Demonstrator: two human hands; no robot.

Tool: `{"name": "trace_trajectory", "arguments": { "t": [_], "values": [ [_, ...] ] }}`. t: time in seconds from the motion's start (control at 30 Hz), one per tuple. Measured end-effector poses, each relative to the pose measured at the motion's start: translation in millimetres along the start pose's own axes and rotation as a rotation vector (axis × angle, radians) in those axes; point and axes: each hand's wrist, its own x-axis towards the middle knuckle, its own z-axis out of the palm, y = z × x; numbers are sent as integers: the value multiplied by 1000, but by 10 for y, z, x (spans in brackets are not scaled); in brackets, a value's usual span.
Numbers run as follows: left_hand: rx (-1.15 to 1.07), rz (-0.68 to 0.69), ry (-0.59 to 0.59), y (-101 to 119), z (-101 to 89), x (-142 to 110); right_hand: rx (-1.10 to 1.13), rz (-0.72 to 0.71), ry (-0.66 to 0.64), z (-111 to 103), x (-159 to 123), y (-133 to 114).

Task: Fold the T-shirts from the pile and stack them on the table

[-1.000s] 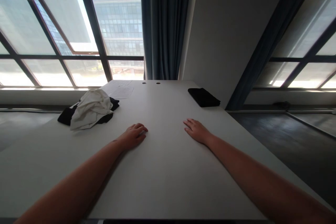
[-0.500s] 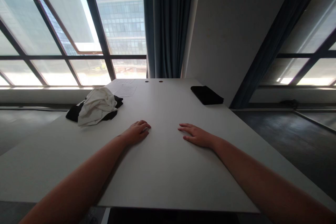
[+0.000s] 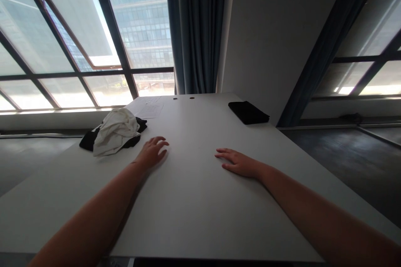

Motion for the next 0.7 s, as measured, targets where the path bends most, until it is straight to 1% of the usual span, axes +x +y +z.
{"name": "trace_trajectory", "arguments": {
  "t": [0.07,0.17,0.2,0.23,0.33,0.4,0.5,0.57,0.7],
  "values": [
    [93,-136,191,-313,-121,1,4,3,-3,-10,-10,-20],
    [204,-357,479,-817,-298,-82,6,2,-10,-20,-20,-42],
    [218,-419,541,-966,-345,-122,3,6,-13,-22,-22,-46],
    [218,-471,574,-1099,-381,-162,0,11,-15,-22,-23,-47],
    [191,-609,663,-1391,-434,-230,-6,26,-22,-18,-18,-36],
    [163,-691,704,-1509,-441,-221,-4,24,-26,-14,-10,-23],
    [161,-780,743,-1597,-447,-167,-10,16,-29,-8,3,-3],
    [166,-774,741,-1609,-455,-136,-20,15,-36,-6,7,7],
    [100,-738,732,-1578,-467,-119,-24,10,-40,-1,6,29]
  ]
}}
